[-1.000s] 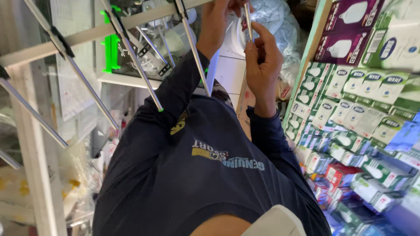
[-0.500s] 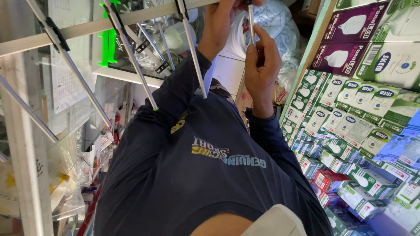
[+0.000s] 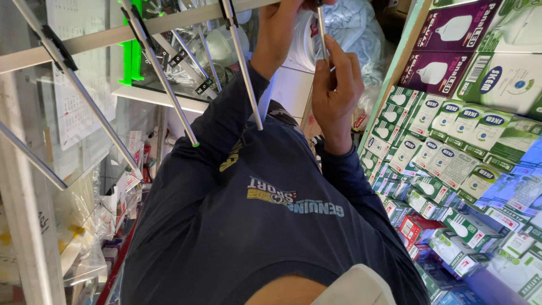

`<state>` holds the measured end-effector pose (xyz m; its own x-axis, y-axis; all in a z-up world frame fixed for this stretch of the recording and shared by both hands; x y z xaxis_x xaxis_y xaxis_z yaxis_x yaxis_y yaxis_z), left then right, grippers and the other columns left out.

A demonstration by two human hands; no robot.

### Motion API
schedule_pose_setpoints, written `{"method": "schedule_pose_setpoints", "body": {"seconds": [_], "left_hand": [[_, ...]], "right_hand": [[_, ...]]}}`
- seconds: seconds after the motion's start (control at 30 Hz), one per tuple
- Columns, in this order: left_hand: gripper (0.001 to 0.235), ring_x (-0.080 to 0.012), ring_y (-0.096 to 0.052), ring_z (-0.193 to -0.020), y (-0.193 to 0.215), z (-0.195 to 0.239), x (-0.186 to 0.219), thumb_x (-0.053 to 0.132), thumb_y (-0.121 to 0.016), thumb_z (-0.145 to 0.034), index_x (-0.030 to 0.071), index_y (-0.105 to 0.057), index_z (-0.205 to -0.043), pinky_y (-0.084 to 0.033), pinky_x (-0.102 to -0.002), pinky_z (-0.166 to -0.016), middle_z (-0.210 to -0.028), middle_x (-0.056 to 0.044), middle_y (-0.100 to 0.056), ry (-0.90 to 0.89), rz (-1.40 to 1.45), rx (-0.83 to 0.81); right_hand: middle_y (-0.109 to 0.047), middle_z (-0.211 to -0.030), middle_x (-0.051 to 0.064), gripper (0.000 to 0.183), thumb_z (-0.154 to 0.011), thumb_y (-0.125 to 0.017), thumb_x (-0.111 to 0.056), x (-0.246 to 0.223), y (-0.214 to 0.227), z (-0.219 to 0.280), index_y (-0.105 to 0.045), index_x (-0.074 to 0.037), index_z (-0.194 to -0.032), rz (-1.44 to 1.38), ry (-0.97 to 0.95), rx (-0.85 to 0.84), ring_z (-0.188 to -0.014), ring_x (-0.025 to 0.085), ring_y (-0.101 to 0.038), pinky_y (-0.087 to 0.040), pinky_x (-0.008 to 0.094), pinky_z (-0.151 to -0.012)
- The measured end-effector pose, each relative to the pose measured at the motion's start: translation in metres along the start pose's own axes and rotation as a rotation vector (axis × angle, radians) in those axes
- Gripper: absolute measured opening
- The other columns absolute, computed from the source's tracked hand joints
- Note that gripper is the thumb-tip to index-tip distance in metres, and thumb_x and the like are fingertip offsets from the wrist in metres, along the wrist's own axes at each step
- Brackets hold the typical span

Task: The person assembles a metal antenna by hand, sliding and fitting various aluminum elements onto a central boom and securing them.

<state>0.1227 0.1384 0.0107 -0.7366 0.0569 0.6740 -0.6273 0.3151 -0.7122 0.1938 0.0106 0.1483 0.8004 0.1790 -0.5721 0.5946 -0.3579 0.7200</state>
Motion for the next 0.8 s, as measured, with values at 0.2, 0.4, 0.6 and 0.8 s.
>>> {"method": "schedule_pose_setpoints", "body": {"seconds": [0.2, 0.4, 0.6, 0.8], "left_hand": [[0.037, -0.0121, -0.069, -0.086, -0.009, -0.003, 0.016, 0.028, -0.049, -0.114, 0.0, -0.073, -0.11, -0.057, -0.03, -0.072, -0.105, -0.009, -0.078, -0.046, -0.024, -0.025], [0.037, -0.0151, -0.072, -0.087, -0.011, -0.005, 0.025, 0.029, -0.051, -0.115, 0.0, -0.073, -0.109, -0.06, -0.033, -0.074, -0.102, -0.009, -0.078, -0.089, -0.047, -0.013], [0.036, -0.0144, -0.072, -0.083, -0.006, -0.004, 0.017, 0.029, -0.051, -0.111, 0.0, -0.072, -0.108, -0.06, -0.031, -0.071, -0.099, -0.009, -0.079, -0.04, -0.015, 0.023], [0.035, -0.0205, -0.073, -0.099, 0.022, -0.006, -0.008, 0.025, -0.055, -0.113, -0.004, -0.074, -0.11, -0.059, -0.036, -0.093, -0.103, -0.012, -0.077, -0.08, -0.104, 0.07]], "right_hand": [[-0.049, -0.087, 0.005, 0.035, -0.105, -0.068, 0.002, -0.002, -0.001, -0.005, -0.064, -0.005, -0.139, 0.019, -0.007, -0.016, -0.067, 0.012, -0.041, -0.03, 0.031, -0.059], [-0.055, -0.084, 0.005, 0.032, -0.111, -0.063, 0.001, -0.008, 0.002, -0.009, -0.061, -0.003, -0.143, 0.017, -0.058, -0.101, -0.066, 0.01, -0.046, -0.035, 0.03, -0.06], [-0.062, -0.084, 0.003, 0.031, -0.11, -0.062, -0.001, 0.012, -0.005, -0.009, -0.061, -0.004, -0.141, -0.161, -0.148, -0.096, -0.068, 0.006, -0.056, -0.043, 0.024, -0.06], [-0.063, -0.093, 0.004, 0.033, -0.113, -0.059, 0.0, 0.066, -0.006, 0.016, -0.06, -0.002, -0.145, -0.443, -0.304, -0.186, -0.085, 0.008, -0.06, -0.047, 0.024, -0.075]]}}
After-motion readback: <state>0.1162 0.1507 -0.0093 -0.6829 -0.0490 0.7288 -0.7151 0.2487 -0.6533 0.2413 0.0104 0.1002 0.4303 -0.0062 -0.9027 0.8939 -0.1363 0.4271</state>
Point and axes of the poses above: each hand's wrist, its own z-axis away from the middle knuckle, its own y-axis out of the back of the hand, x = y × z, the point moved 10 cm from there along -z, towards the middle knuckle
